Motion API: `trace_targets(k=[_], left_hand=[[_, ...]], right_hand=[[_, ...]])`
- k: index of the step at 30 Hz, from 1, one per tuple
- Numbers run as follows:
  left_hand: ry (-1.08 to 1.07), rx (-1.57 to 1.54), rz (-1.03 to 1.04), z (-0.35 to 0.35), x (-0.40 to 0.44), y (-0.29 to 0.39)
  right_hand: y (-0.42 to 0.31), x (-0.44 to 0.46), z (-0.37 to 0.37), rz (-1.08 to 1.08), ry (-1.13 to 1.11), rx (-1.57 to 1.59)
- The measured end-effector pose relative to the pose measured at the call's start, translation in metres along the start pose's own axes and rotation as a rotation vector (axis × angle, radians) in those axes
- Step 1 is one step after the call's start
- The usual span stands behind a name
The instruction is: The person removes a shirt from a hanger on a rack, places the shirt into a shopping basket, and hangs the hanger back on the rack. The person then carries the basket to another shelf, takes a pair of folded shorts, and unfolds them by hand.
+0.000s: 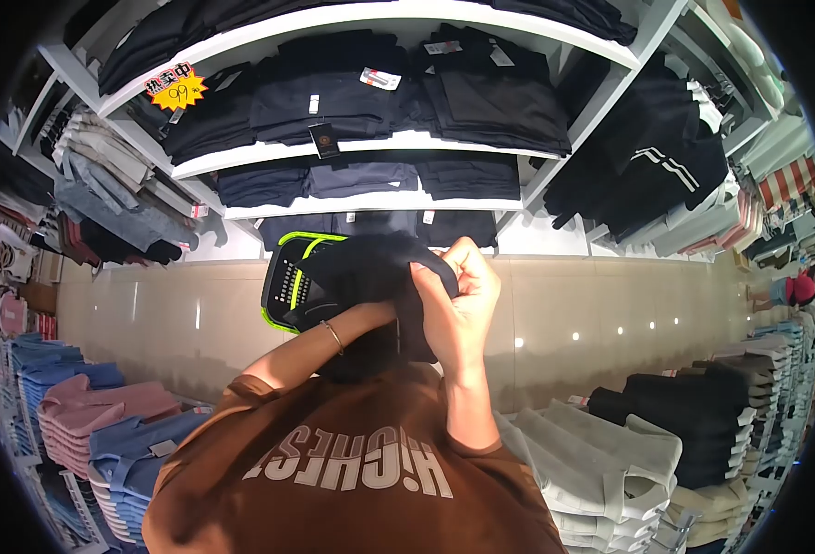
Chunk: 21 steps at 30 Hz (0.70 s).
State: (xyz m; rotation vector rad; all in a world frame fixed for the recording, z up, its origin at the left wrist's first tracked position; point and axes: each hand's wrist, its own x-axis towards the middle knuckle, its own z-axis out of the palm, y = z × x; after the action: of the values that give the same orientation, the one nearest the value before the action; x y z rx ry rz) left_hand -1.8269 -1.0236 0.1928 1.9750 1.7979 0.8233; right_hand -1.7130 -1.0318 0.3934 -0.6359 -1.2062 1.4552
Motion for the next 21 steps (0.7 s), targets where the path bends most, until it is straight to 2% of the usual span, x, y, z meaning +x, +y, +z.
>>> trace_targets(k=[2,3,5,8,10,12,13,16,18,19,21], left_hand=[[0.079,-0.041,-0.007,0.001,-0.003,-0.007],[0.193,-0.125,-0.018,0.009,-0.007,-0.016],[0.071,-0.288,0.037,-0.004,-0.002,-0.02],[0.018,-0.33,0.038,-0.003,-0.001,-0.018],[-0.095,-0.253,-0.014,-0.004,0.001,-0.012],[-0.322,-0.14,-0.094,-0.031,0.011,0.015],[-0.324,-0.094,-0.058,-0.011,0.011,0.002],[-0.562,-0.126,-0.35,-0.073,0.01,0.058],[-0.546,-0.165,-0.391,-0.094,0.007,0.079],[-0.314,-0.136,-0.25,-0.09,-0.001,0.079],[-0.26,-0.221,-0.193,-0.091,-0.004,0.073]], right_hand=[[0.005,0.001,-0.002,0.025,-0.025,-0.006],[0.008,0.003,-0.003,0.014,-0.032,-0.021],[0.015,0.006,-0.003,-0.007,-0.046,-0.051],[0.015,0.012,-0.006,0.005,-0.057,-0.088],[0.015,0.018,-0.009,0.054,-0.067,-0.135],[0.017,0.024,-0.014,0.075,-0.076,-0.166],[0.02,0.026,-0.017,0.069,-0.08,-0.172],[0.023,0.035,-0.029,0.062,-0.054,-0.244],[0.023,0.043,-0.039,0.049,-0.016,-0.257],[0.023,0.047,-0.044,0.036,-0.008,-0.256],[0.025,0.055,-0.055,0.024,-0.003,-0.242]])
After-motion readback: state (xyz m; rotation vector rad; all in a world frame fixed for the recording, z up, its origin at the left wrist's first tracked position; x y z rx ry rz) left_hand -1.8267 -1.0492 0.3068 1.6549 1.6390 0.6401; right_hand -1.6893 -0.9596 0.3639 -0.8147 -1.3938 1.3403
